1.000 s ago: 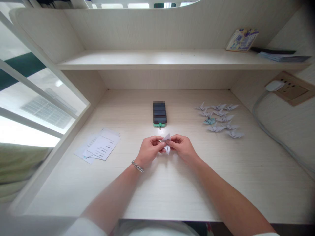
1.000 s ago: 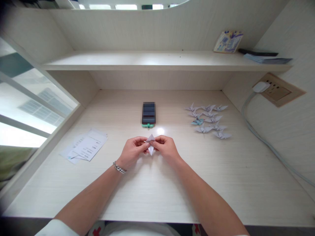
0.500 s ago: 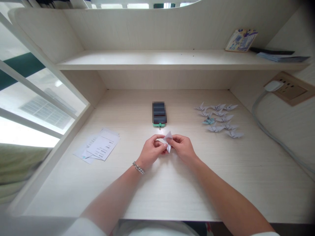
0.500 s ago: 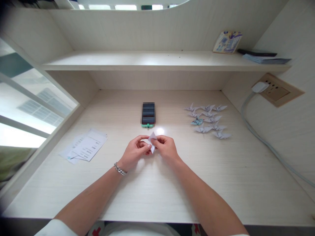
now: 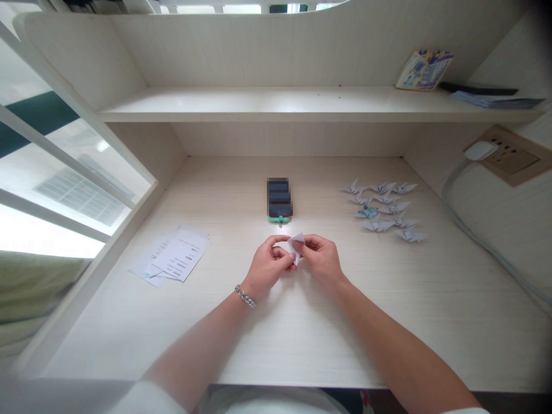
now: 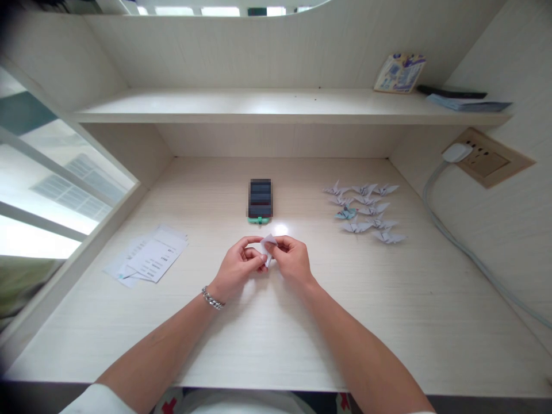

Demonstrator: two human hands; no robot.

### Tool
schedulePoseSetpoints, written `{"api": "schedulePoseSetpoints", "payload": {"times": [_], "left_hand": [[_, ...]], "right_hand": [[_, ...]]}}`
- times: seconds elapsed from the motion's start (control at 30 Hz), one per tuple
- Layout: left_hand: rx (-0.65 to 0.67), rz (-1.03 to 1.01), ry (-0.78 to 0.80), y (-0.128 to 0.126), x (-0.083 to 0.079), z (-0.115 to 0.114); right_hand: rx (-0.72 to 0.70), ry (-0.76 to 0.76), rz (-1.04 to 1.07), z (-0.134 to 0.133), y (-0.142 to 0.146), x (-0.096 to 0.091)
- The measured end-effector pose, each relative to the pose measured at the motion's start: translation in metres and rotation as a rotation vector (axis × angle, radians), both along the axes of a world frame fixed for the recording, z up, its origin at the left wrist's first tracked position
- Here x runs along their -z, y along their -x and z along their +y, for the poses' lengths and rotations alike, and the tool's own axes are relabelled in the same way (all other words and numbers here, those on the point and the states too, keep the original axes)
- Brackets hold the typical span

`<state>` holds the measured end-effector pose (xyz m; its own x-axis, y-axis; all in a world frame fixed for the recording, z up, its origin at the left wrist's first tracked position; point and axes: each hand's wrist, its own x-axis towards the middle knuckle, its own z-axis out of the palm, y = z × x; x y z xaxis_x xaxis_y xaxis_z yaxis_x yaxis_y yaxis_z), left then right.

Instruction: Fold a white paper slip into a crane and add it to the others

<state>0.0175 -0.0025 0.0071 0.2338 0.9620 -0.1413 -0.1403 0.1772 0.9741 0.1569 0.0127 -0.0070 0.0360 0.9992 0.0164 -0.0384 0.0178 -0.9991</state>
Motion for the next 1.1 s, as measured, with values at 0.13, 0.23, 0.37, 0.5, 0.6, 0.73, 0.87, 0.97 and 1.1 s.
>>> {"api": "schedulePoseSetpoints", "payload": {"times": [0.13, 0.23, 0.37, 0.5, 0.6, 0.73, 0.87, 0.97, 1.1], "left_hand": [[-0.009, -0.021, 0.044, -0.003, -0.001, 0.000], [0.007, -0.060, 0.065, -0.005, -0.001, -0.002], [0.057, -0.120, 0.078, -0.004, -0.001, -0.004], [0.076, -0.133, 0.123, -0.002, 0.000, -0.002], [0.065, -0.121, 0.180, -0.002, 0.002, -0.001], [0.076, -0.108, 0.178, -0.003, 0.005, -0.003], [0.126, -0.053, 0.154, 0.000, 0.005, -0.002], [0.075, -0.045, 0.108, 0.003, 0.003, 0.001], [-0.070, -0.024, -0.031, 0.007, 0.002, 0.007]], "right_hand": [[0.058, -0.008, -0.001, 0.001, 0.000, 0.000], [0.093, -0.005, 0.015, 0.002, -0.001, 0.000], [0.116, -0.006, 0.059, 0.003, -0.003, 0.002], [0.116, 0.002, 0.116, 0.004, -0.004, 0.002], [0.096, -0.001, 0.104, 0.003, -0.003, 0.001], [0.092, 0.001, 0.048, 0.000, -0.001, -0.001], [0.074, 0.002, 0.060, 0.000, -0.001, -0.001], [0.038, 0.005, 0.082, 0.000, 0.000, -0.001], [-0.059, 0.056, 0.122, 0.000, 0.001, 0.000]]}}
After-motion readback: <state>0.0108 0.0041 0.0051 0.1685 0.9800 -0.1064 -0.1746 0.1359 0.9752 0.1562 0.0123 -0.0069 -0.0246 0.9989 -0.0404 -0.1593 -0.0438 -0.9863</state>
